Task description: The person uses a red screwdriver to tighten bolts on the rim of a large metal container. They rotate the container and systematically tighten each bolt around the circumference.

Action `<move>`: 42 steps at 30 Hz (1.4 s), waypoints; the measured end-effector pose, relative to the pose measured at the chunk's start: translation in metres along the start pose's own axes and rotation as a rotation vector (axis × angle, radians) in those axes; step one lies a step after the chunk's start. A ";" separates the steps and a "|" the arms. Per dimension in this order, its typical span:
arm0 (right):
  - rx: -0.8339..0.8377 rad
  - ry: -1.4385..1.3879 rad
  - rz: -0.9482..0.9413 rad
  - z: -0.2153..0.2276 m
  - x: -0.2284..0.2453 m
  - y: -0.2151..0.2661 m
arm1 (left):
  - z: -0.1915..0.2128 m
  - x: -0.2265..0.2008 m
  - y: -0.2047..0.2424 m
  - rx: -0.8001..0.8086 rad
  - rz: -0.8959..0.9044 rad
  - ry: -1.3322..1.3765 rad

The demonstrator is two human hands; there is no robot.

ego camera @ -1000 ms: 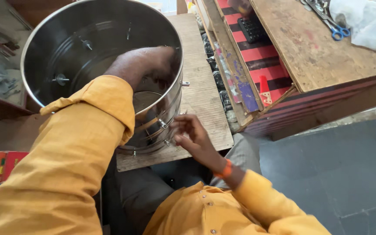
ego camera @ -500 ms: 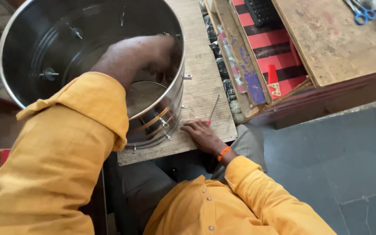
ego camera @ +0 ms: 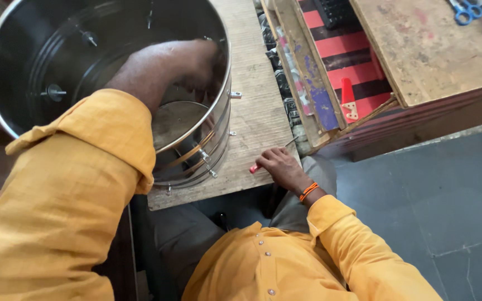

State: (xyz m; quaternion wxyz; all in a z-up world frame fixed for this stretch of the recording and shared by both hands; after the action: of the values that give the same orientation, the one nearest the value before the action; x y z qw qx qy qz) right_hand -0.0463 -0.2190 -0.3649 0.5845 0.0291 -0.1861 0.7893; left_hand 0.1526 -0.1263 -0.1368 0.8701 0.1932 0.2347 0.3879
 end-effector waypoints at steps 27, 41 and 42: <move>-0.756 -0.945 0.161 0.310 0.011 -0.155 | -0.001 -0.005 0.005 -0.029 -0.053 0.147; -0.617 -0.858 0.088 0.303 0.024 -0.175 | -0.013 0.001 -0.008 0.018 -0.083 0.225; -0.599 -0.815 0.063 0.295 0.020 -0.180 | -0.013 0.002 -0.008 0.012 -0.078 0.225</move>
State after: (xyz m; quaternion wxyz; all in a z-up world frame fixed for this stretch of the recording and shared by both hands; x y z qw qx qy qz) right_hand 0.0645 -0.2533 -0.0388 0.4229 0.1601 -0.6179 0.6432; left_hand 0.1514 -0.1281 -0.1523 0.8515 0.1443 0.3403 0.3718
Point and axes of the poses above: each hand's wrist, its own y-axis away from the middle knuckle, its own z-axis out of the back of the hand, x = y × z, the point moved 10 cm from there along -y, towards the middle knuckle, and after that the axes turned 4 degrees about -x, right-handed, at the moved point
